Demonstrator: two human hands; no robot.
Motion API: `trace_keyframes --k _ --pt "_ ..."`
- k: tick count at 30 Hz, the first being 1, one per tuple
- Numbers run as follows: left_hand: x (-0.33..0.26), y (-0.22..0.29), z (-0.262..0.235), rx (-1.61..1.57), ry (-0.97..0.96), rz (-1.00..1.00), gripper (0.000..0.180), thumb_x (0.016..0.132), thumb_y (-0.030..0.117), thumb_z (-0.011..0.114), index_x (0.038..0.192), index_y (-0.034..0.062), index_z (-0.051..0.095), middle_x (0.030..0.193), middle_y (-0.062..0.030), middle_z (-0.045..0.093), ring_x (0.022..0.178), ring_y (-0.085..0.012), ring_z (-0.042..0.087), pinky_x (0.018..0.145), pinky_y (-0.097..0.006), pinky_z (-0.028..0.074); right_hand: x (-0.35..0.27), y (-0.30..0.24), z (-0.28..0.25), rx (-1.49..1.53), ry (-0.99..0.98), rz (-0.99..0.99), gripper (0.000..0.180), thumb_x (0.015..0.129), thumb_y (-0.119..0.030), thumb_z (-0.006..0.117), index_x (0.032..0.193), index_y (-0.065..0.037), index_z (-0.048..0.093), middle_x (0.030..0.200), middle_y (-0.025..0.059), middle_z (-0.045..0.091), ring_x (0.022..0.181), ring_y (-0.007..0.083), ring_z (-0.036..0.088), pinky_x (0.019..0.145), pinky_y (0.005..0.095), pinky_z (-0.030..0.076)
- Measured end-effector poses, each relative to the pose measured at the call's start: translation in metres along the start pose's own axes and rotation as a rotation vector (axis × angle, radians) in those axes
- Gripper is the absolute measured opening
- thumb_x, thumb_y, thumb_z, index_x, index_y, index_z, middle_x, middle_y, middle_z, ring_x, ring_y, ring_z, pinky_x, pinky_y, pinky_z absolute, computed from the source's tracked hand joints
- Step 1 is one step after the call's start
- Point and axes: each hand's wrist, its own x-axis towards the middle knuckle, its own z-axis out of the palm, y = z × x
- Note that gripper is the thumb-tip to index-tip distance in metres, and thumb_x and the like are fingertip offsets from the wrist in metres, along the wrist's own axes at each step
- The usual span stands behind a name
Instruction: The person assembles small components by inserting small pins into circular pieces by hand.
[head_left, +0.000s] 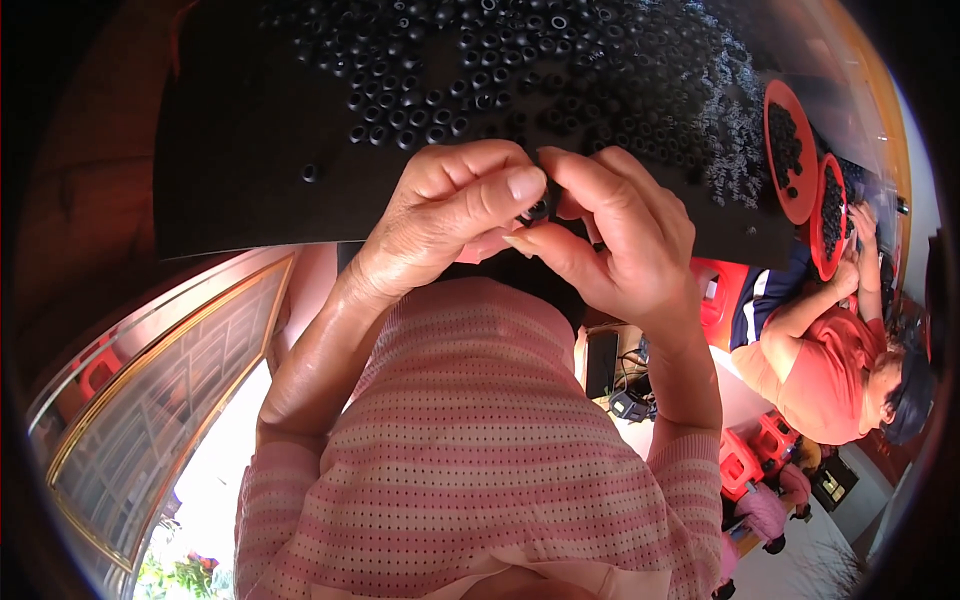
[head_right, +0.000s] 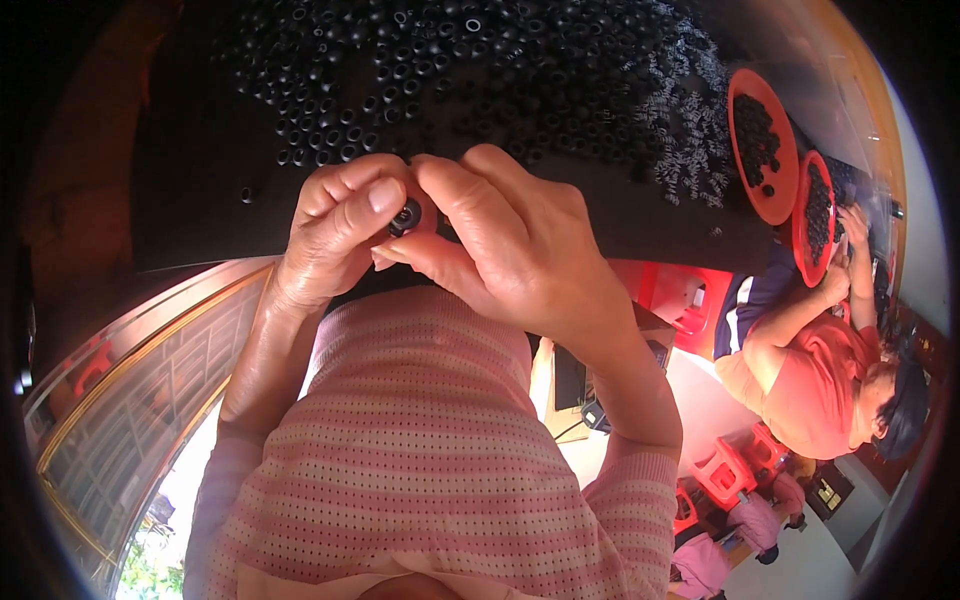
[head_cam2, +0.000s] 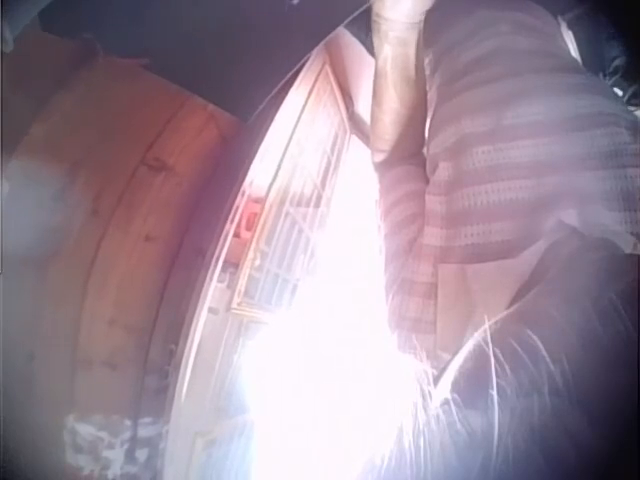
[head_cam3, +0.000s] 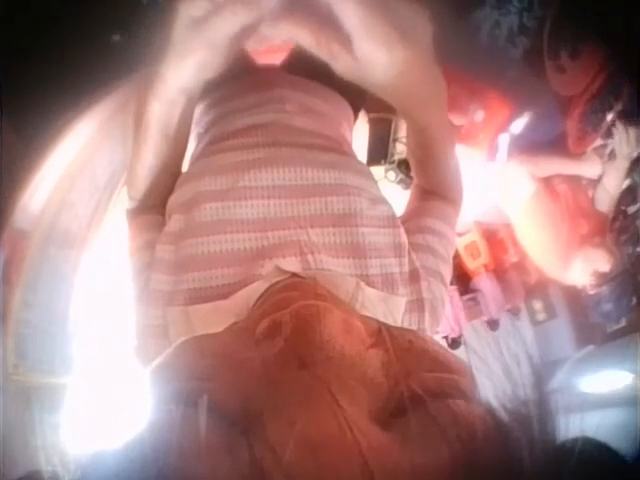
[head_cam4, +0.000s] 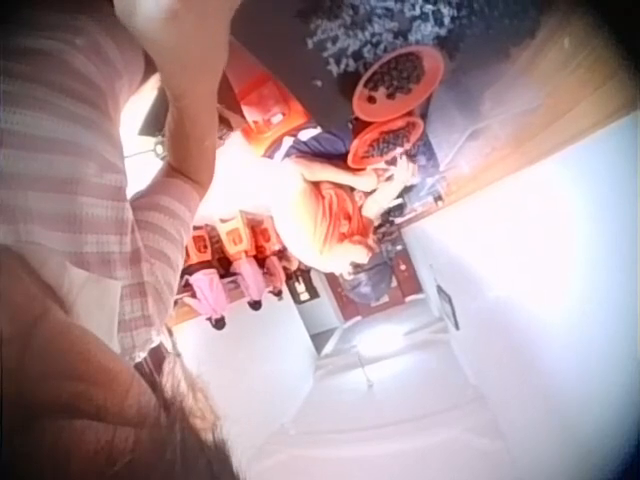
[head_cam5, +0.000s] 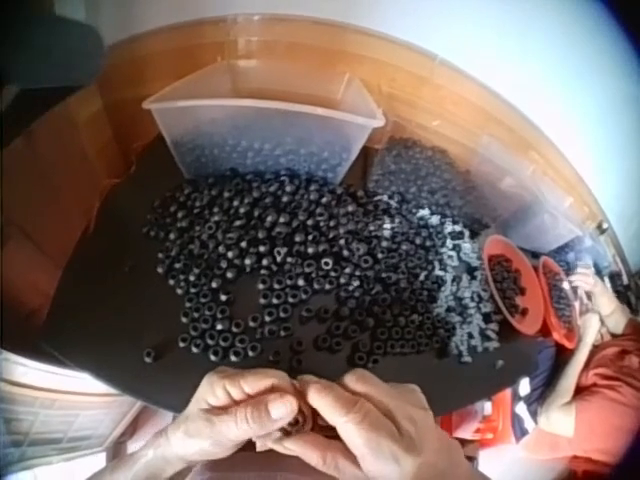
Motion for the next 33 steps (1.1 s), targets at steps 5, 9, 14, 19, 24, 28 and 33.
trace_keyframes --k 5,9,14,19,24,28,33 --pt "-0.002 -0.001 0.003 0.033 0.03 0.0 0.029 0.095 0.027 0.055 0.079 0.003 0.059 0.061 0.0029 0.049 0.051 -0.0024 0.039 0.043 -0.018 0.029 0.002 0.0 -0.006 -0.056 -0.064 -0.064 0.039 0.064 -0.014 0.08 0.095 -0.001 0.061 0.069 0.0047 0.048 0.05 0.0165 0.051 0.042 0.029 0.042" --pt "-0.002 -0.001 0.002 0.098 -0.021 0.061 0.031 0.096 0.029 0.053 0.079 0.0036 0.058 0.061 0.0025 0.05 0.051 -0.0022 0.039 0.043 -0.018 0.028 0.0 0.0 -0.012 -0.068 -0.139 -0.093 0.037 0.072 -0.015 0.076 0.102 0.002 0.06 0.073 0.0072 0.052 0.052 0.0173 0.052 0.044 0.0289 0.041" --pt "0.001 -0.003 0.001 0.063 0.001 0.021 0.031 0.096 0.03 0.053 0.081 0.0038 0.058 0.062 0.0016 0.053 0.05 -0.0015 0.039 0.043 -0.017 0.028 -0.003 0.003 -0.005 -0.062 -0.11 -0.063 0.036 0.068 -0.012 0.077 0.098 0.0 0.06 0.07 0.0054 0.048 0.052 0.0164 0.051 0.043 0.0293 0.042" --pt "0.0 -0.003 0.001 0.077 0.011 0.003 0.033 0.096 0.033 0.053 0.081 0.0045 0.059 0.062 0.0014 0.054 0.05 -0.0014 0.04 0.042 -0.016 0.03 -0.002 0.005 -0.005 -0.006 -0.096 -0.028 0.035 0.069 -0.01 0.076 0.098 0.001 0.06 0.071 0.0062 0.049 0.052 0.0175 0.051 0.043 0.0297 0.042" --pt "0.001 -0.004 0.001 0.15 -0.045 0.057 0.039 0.097 0.036 0.05 0.075 0.0052 0.061 0.056 0.0017 0.052 0.047 -0.0021 0.041 0.042 -0.018 0.032 -0.001 0.004 -0.01 0.053 -0.113 -0.045 0.026 0.079 -0.011 0.071 0.098 0.004 0.06 0.071 0.0088 0.053 0.051 0.0172 0.047 0.043 0.0277 0.036" --pt "0.0 -0.002 0.001 0.135 -0.006 0.026 0.04 0.096 0.036 0.051 0.075 0.0045 0.062 0.055 0.0003 0.053 0.045 -0.0025 0.039 0.04 -0.019 0.03 0.004 0.001 -0.008 0.026 -0.086 -0.102 0.021 0.077 -0.009 0.069 0.091 0.004 0.06 0.069 0.0089 0.052 0.047 0.0183 0.045 0.041 0.0291 0.034" --pt "0.001 -0.002 -0.003 0.018 0.002 -0.053 0.04 0.094 0.039 0.054 0.076 0.0043 0.062 0.055 -0.0007 0.053 0.046 -0.0024 0.038 0.04 -0.019 0.026 0.008 0.005 -0.003 -0.003 -0.112 -0.163 0.02 0.078 -0.011 0.069 0.088 0.004 0.061 0.067 0.0098 0.051 0.046 0.0197 0.045 0.04 0.0297 0.034"
